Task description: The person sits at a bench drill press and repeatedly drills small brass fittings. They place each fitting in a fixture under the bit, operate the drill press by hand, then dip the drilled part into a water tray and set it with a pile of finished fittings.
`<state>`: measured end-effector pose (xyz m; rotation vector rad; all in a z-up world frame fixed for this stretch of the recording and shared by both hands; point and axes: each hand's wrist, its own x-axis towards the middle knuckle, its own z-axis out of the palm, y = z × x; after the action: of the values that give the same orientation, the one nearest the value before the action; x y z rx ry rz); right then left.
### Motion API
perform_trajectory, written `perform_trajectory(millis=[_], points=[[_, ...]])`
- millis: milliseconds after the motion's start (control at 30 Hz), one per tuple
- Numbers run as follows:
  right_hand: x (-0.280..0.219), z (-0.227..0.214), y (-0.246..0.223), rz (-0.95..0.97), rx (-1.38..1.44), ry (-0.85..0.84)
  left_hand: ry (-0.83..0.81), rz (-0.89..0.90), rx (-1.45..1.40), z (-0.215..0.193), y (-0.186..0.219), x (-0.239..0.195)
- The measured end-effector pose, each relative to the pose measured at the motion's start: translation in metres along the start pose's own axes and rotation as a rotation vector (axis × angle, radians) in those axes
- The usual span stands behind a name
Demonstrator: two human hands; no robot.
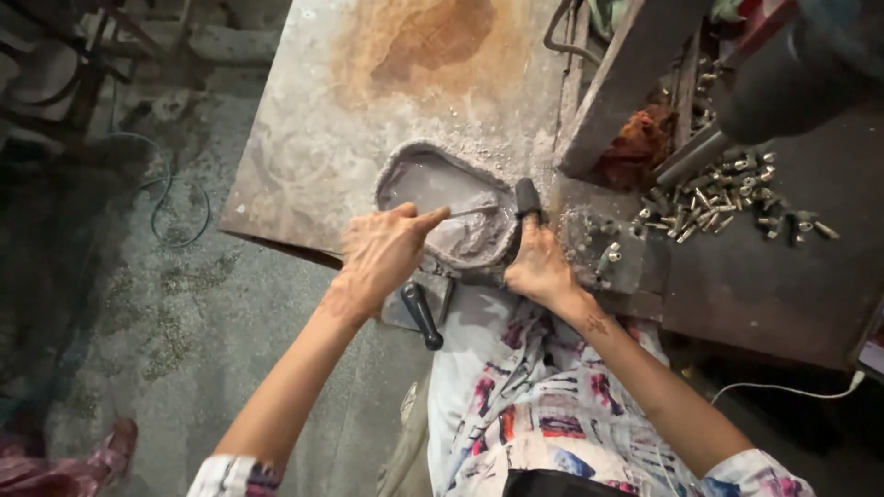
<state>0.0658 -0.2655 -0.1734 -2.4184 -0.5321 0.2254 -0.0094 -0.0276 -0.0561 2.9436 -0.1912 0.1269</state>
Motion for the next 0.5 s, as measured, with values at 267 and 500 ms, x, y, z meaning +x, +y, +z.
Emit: perform_trajectory(millis=[267, 500], points=[[0.003, 0.005, 0.013, -0.049, 0.016, -0.012, -0.041, 0.3, 0.187, 0.016, -0.014, -0.019], [0.001, -0.007, -0.011, 0.002, 0.001, 0.008, -0.098, 0.094, 0.243, 0.004, 0.0, 0.013]])
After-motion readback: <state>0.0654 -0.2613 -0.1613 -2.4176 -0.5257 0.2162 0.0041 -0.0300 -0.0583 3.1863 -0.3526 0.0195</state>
